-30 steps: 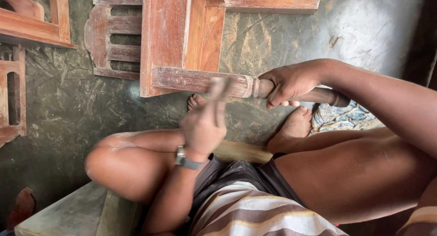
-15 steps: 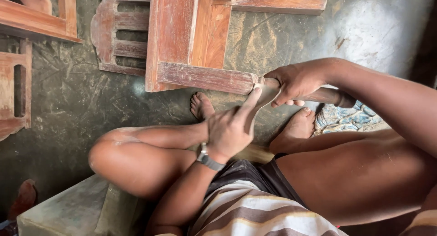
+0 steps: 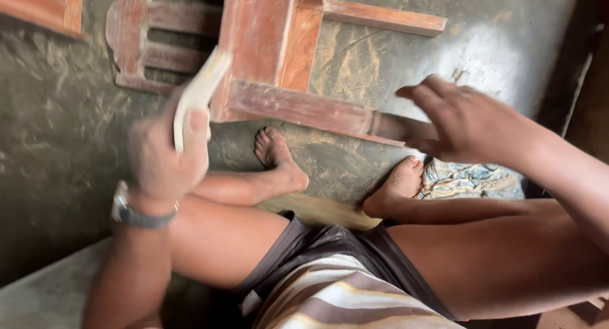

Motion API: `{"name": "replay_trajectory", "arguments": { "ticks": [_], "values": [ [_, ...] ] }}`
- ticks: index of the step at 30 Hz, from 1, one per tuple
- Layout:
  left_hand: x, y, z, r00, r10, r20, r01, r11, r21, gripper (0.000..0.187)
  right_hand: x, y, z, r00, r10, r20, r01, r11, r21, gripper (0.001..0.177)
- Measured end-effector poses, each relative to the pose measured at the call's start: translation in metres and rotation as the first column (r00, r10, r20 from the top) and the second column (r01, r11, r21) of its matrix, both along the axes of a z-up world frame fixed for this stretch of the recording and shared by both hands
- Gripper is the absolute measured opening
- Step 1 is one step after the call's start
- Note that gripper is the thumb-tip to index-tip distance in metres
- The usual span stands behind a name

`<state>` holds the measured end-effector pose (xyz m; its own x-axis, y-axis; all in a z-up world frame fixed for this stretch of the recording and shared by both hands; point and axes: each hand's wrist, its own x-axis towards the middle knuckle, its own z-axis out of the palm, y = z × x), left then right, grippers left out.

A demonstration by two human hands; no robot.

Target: The person sits on the floor and sands a wooden chair frame using a sanding block. They work on the legs and crossbars, moving the chair to access different parts.

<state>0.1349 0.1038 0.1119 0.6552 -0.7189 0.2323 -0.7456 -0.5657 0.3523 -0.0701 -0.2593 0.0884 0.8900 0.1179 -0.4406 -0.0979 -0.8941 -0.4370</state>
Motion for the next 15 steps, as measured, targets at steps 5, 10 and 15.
{"name": "replay_trajectory", "arguments": {
  "ticks": [5, 10, 15],
  "values": [
    [0.075, -0.004, -0.013, 0.988, -0.149, 0.033, 0.148, 0.989, 0.014, 0.054, -0.017, 0.067, 0.033, 0.98, 0.075, 0.186, -0.07, 0.997, -0.03, 0.04],
    [0.114, 0.03, -0.045, 0.967, -0.156, -0.2, 0.149, 0.988, -0.049, 0.037, -0.002, 0.145, -0.052, 0.954, 0.174, -0.245, -0.023, 0.855, 0.518, 0.036],
    [0.122, 0.087, -0.049, 0.97, -0.021, -0.243, 0.033, 0.998, 0.045, 0.033, 0.019, 0.149, -0.237, 0.964, -0.01, -0.267, 0.039, 0.994, 0.105, 0.069]
  ]
}}
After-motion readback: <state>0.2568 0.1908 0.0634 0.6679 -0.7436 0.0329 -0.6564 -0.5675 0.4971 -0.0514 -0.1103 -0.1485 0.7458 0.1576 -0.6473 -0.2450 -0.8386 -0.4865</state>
